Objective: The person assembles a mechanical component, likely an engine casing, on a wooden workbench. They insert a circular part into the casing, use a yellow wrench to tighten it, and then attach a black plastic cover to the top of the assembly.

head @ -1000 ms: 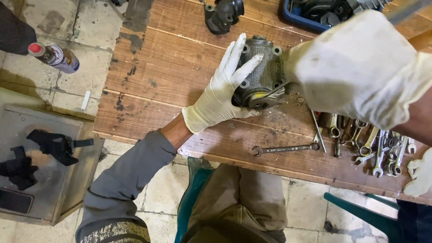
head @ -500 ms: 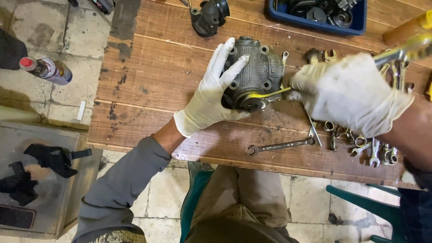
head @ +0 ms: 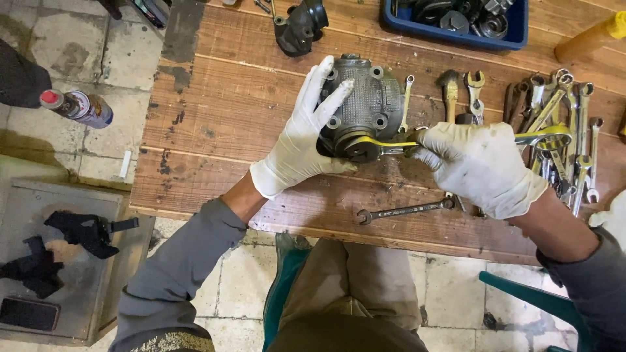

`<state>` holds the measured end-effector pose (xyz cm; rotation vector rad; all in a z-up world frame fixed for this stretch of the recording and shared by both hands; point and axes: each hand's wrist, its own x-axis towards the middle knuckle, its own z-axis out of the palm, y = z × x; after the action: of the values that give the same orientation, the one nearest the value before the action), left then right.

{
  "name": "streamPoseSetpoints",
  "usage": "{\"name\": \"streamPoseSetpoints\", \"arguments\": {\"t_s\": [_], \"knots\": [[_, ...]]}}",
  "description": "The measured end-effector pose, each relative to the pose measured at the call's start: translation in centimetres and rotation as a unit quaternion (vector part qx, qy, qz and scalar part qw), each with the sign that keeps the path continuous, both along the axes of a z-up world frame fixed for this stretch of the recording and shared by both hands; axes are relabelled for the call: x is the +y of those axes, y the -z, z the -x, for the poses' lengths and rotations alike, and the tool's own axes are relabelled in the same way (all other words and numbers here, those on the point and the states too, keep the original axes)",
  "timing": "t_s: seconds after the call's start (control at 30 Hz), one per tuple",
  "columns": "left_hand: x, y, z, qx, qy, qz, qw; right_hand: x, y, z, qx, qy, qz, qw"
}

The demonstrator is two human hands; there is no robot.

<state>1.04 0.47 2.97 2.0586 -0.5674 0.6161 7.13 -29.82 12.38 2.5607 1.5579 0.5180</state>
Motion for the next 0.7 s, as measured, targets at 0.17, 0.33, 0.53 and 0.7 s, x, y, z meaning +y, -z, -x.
{"name": "streamPoseSetpoints", "arguments": {"t_s": [0.17, 0.33, 0.53, 0.7], "knots": [[-0.1, -0.1, 0.1, -0.01, 0.001, 0.008, 1.0, 0.1, 0.8, 0.3, -0.034, 0.021, 0.008, 0.999], [-0.1, 0.2, -0.2, -0.016, 0.004, 0.007, 1.0, -0.2, 0.9, 0.2, 0.002, 0.052, 0.006, 0.999], [0.1, 0.0, -0.1, 0.002, 0.012, 0.007, 1.0, 0.1, -0.9, 0.2, -0.025, 0.053, 0.007, 0.998], [-0.3, 0.2, -0.3, 0.001, -0.004, 0.003, 1.0, -0.2, 0.5, 0.4, -0.004, 0.059, -0.001, 0.998]]}}
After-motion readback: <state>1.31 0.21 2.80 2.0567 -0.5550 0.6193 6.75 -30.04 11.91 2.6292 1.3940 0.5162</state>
